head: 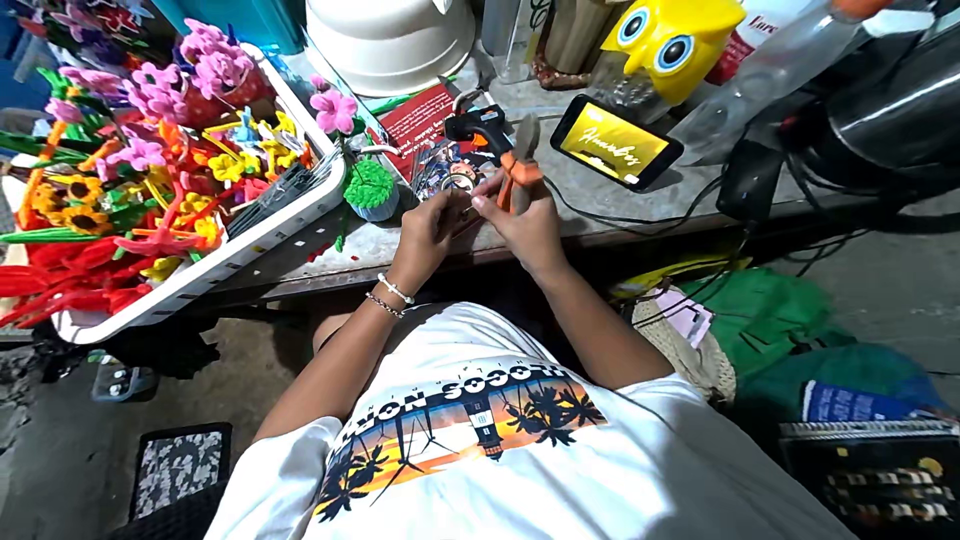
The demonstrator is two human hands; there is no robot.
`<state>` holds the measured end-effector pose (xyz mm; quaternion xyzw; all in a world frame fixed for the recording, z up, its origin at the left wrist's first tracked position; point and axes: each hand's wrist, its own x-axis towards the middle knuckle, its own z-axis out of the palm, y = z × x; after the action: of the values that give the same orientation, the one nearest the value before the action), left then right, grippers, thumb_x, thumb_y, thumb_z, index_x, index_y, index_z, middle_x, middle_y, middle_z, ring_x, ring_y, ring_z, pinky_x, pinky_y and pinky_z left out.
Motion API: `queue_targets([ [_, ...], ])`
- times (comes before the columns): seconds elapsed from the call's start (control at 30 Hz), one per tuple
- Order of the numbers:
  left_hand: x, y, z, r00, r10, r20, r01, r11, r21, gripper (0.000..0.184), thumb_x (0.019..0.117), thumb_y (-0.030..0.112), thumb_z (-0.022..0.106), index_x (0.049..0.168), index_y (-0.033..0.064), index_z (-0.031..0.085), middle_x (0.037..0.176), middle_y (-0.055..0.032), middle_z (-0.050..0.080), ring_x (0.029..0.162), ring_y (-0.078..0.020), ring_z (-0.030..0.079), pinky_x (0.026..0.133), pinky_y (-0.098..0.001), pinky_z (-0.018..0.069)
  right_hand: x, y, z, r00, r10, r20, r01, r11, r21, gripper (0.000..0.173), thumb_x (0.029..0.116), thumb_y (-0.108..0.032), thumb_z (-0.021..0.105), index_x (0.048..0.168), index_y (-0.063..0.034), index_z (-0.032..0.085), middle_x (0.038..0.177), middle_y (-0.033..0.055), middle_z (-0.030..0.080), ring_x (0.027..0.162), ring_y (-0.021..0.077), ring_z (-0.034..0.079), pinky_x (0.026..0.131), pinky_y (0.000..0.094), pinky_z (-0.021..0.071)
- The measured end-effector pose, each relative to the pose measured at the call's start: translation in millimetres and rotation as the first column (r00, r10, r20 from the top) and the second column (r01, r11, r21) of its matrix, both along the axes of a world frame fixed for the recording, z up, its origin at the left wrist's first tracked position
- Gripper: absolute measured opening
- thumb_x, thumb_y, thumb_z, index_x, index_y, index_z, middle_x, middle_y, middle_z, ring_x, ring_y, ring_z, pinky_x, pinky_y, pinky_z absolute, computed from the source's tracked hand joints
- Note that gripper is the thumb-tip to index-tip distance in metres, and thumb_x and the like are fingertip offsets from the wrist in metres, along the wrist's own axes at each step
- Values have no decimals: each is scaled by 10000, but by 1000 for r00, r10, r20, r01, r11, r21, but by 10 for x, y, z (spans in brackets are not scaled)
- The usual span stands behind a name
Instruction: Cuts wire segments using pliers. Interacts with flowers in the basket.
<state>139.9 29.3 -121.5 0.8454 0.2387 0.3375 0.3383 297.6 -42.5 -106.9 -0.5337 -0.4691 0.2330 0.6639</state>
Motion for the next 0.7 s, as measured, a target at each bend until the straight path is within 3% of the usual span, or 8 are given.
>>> queue_targets([
  [0.07, 1, 8, -2, 1000, 7, -21, -7, 1000, 25, 257, 949, -54, 637, 1204, -17, 643, 988, -134, 719, 823, -144, 702, 771, -288, 583, -11, 91, 52, 999, 9, 40, -10, 1000, 28, 338, 844, 5, 772, 1137, 54, 610, 995, 63, 729, 842, 75, 708, 788, 255, 609],
  [0.17, 10, 25, -36, 1000, 7, -31, -4, 997, 75, 277, 920, -65, 661, 1194, -26, 652, 987, -150, 713, 838, -179, 699, 782, -324, 581, -45, 167, 89, 982, -68, 175, 73, 997, -21, 326, 826, -93, 818, 1096, 23, 675, 970, 67, 743, 846, 92, 711, 802, 291, 602],
  [0.3, 12, 42, -95, 1000, 5, -30, -2, 991, 132, 301, 919, -62, 664, 1218, -36, 644, 1041, -168, 718, 901, -213, 716, 841, -360, 587, -52, 226, 85, 941, -147, 306, 160, 987, -16, 435, 845, -128, 810, 1201, 60, 646, 994, 119, 750, 901, 162, 729, 848, 358, 599],
  [0.53, 38, 50, -131, 1000, 9, -12, -7, 990, 140, 310, 929, -91, 628, 1232, -33, 648, 1024, -163, 727, 890, -210, 718, 832, -352, 581, -39, 225, 88, 930, -141, 338, 163, 986, -37, 413, 865, -114, 778, 1215, 63, 649, 1011, 143, 745, 929, 187, 728, 871, 365, 588],
  [0.7, 15, 91, -118, 1000, -8, -1, 8, 998, 63, 286, 924, -96, 622, 1194, -16, 673, 981, -142, 731, 825, -169, 710, 773, -318, 583, -26, 237, 89, 929, -128, 347, 156, 986, -56, 393, 877, -126, 772, 1208, 51, 656, 1005, 139, 744, 922, 192, 723, 869, 385, 578],
])
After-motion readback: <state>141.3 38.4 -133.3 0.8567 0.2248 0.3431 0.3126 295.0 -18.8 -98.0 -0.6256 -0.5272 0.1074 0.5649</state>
